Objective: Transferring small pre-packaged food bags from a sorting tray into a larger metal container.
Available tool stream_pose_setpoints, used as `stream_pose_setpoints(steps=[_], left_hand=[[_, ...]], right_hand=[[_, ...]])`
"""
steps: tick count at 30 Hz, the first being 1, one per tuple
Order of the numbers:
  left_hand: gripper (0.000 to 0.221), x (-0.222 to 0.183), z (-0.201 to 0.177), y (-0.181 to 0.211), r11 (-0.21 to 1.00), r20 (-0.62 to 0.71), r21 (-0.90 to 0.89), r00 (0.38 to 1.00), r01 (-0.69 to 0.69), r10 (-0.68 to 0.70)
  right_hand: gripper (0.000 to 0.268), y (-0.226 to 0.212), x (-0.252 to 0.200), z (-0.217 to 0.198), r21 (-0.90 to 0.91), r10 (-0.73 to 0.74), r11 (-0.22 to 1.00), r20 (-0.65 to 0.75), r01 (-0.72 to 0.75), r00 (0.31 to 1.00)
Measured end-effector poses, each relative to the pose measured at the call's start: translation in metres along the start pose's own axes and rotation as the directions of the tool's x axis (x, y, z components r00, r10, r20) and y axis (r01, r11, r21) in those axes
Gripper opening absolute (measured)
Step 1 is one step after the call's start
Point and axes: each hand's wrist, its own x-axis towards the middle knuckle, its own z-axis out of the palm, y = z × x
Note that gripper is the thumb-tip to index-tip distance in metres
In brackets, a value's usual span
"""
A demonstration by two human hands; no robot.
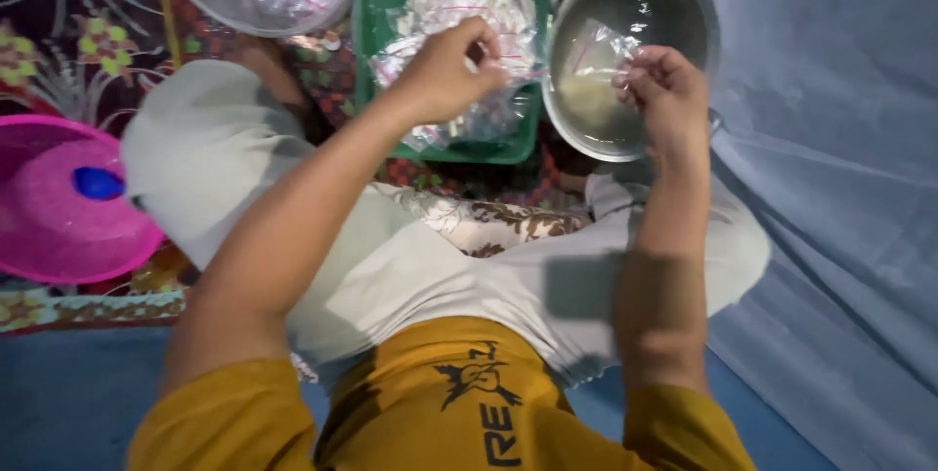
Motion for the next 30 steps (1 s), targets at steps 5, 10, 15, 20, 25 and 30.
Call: stream_pose_setpoints(steps=[5,10,15,20,25,30], left_hand=[[0.045,0.012,0.027,-0.038,0.958,-0.066,-0.178,0.974,-0.226,0.217],[0.006,0.013,-0.005,-0.036,0.928,-0.044,-0.323,0.983,-0.185,0.18],[0.027,0.051,-0.052,-0.139,0.987,-0.807,-0.094,0.591,-0.127,-0.001],[0.025,0.024,-0.091,-0.144,0.928,-0.845,-0.351,0.469,-0.122,-0.258],[0.055,0.033,-0.094,-0.194,0.876,-0.78,-0.437,0.57,-0.203,-0.257],[0.078,0.046,-0.068,-0.212,0.986,-0.739,0.156,0.655,-0.058,0.156]], right_hand=[[0.017,0.027,-0.001,0.041,0.209,0.097,0.965,0.275,-0.157,0.957],[0.025,0.01,-0.017,0.079,0.107,0.077,0.987,0.353,-0.122,0.932],[0.019,0.004,-0.017,0.075,-0.067,0.021,0.998,0.254,-0.004,0.967],[0.02,0.005,-0.021,0.073,-0.095,0.014,0.995,0.276,0.013,0.961],[0.021,0.0,-0.031,0.073,-0.137,0.009,0.99,0.312,0.036,0.95],[0.021,-0.006,-0.036,0.072,-0.22,0.008,0.974,0.304,0.062,0.953]])
